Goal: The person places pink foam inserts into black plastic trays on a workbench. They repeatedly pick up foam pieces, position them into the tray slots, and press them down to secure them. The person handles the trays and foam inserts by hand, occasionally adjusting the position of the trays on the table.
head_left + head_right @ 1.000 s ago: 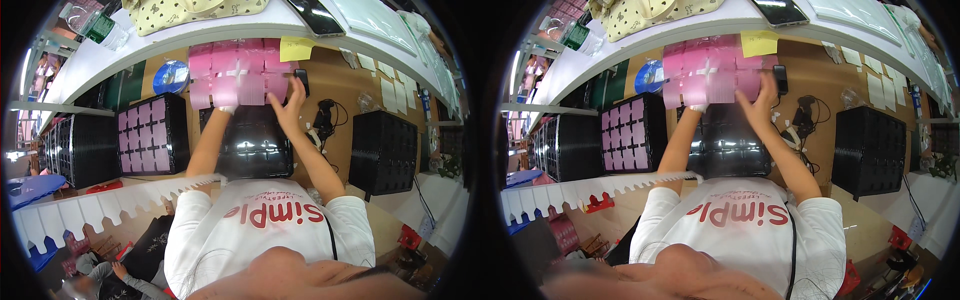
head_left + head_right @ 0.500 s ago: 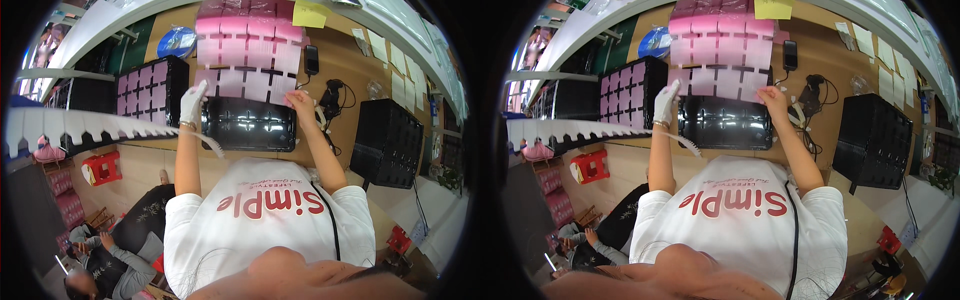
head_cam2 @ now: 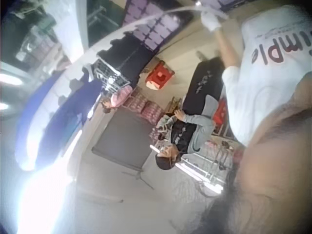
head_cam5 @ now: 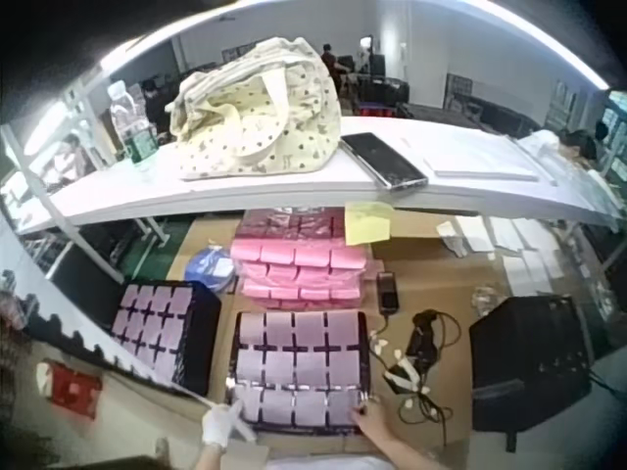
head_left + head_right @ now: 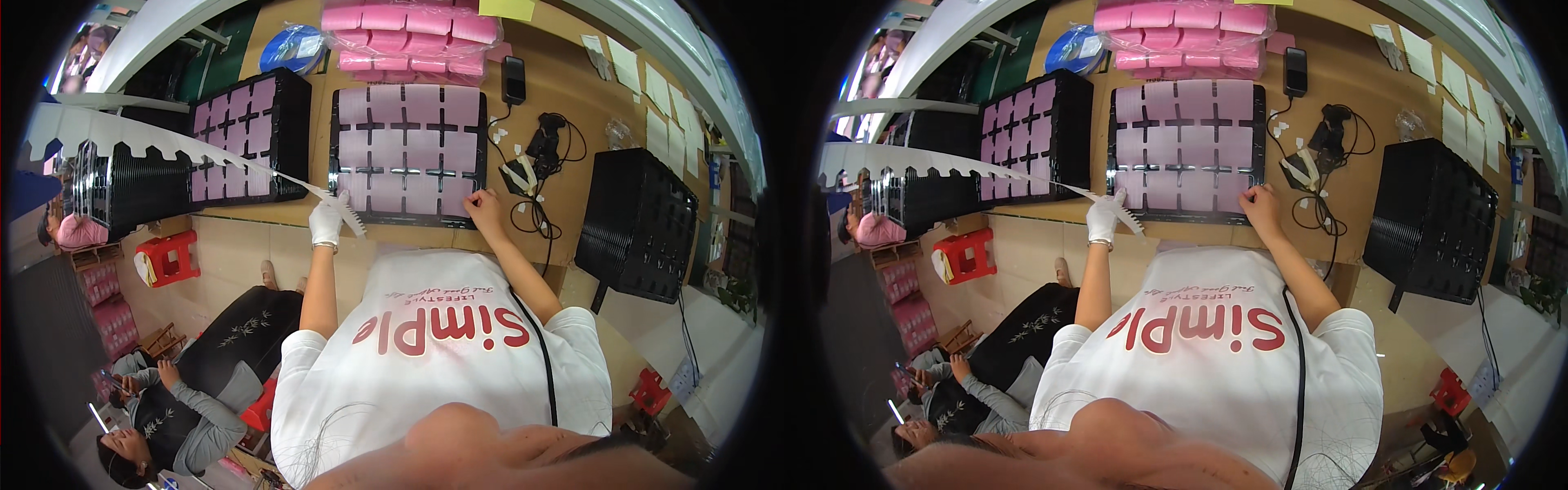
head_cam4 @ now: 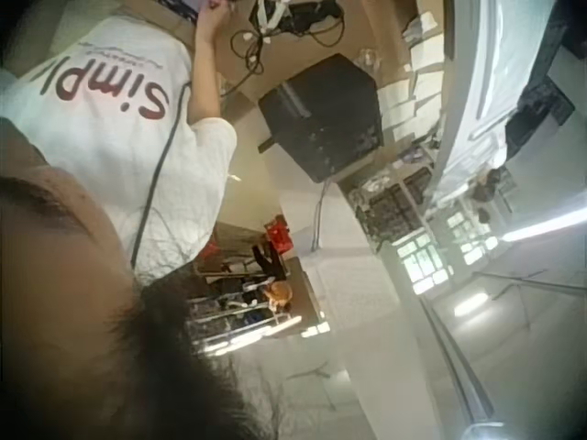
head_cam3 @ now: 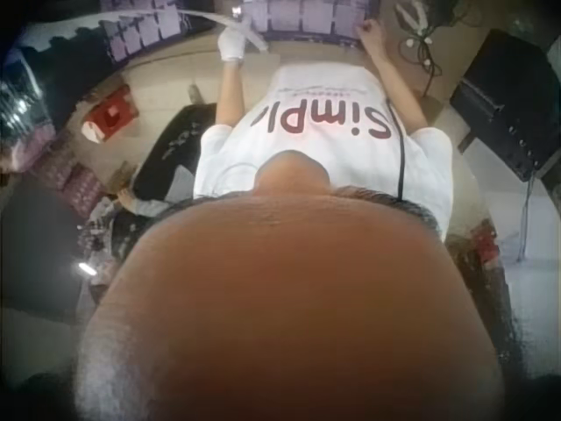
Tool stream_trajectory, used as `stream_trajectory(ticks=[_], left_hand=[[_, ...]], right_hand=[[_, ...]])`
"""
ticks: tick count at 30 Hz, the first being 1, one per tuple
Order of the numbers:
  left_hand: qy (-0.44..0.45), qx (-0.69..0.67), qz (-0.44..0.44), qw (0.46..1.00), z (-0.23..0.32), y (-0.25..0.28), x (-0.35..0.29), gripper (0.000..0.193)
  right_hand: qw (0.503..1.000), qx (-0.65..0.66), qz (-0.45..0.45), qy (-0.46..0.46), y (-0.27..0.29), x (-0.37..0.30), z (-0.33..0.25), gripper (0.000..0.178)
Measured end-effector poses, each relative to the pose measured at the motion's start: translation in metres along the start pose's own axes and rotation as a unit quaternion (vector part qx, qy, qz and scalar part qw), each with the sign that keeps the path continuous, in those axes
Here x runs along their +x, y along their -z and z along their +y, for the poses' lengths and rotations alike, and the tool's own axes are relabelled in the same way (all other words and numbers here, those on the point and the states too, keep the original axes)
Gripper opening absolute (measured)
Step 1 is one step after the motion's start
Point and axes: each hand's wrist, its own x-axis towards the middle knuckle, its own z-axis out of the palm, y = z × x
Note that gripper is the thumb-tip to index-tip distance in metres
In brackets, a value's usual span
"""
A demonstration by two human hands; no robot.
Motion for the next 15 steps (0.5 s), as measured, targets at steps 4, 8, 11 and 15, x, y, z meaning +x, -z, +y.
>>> stream_trajectory(ticks=[4,8,11,15], left_hand=[[0.002,0.024,0.015,1.0,-0.002,0.0,-0.005,0.061],[0.019,0.011,-0.002,1.0,0.025,0.017,-0.02,0.06],[0.004,0.039,0.035,0.999,0.015,0.009,-0.015,0.057],[-0.022,0.032,0.052,0.998,0.011,0.007,-0.014,0.051]], right_hand=[[0.999,-0.038,0.013,0.033,0.001,-0.002,-0.004,0.021],[0.996,-0.081,0.019,0.046,0.005,-0.005,-0.007,0.021],[0.995,-0.096,0.01,0.034,0.005,-0.004,-0.011,0.021],[0.992,-0.122,-0.001,0.04,0.006,-0.005,-0.011,0.021]])
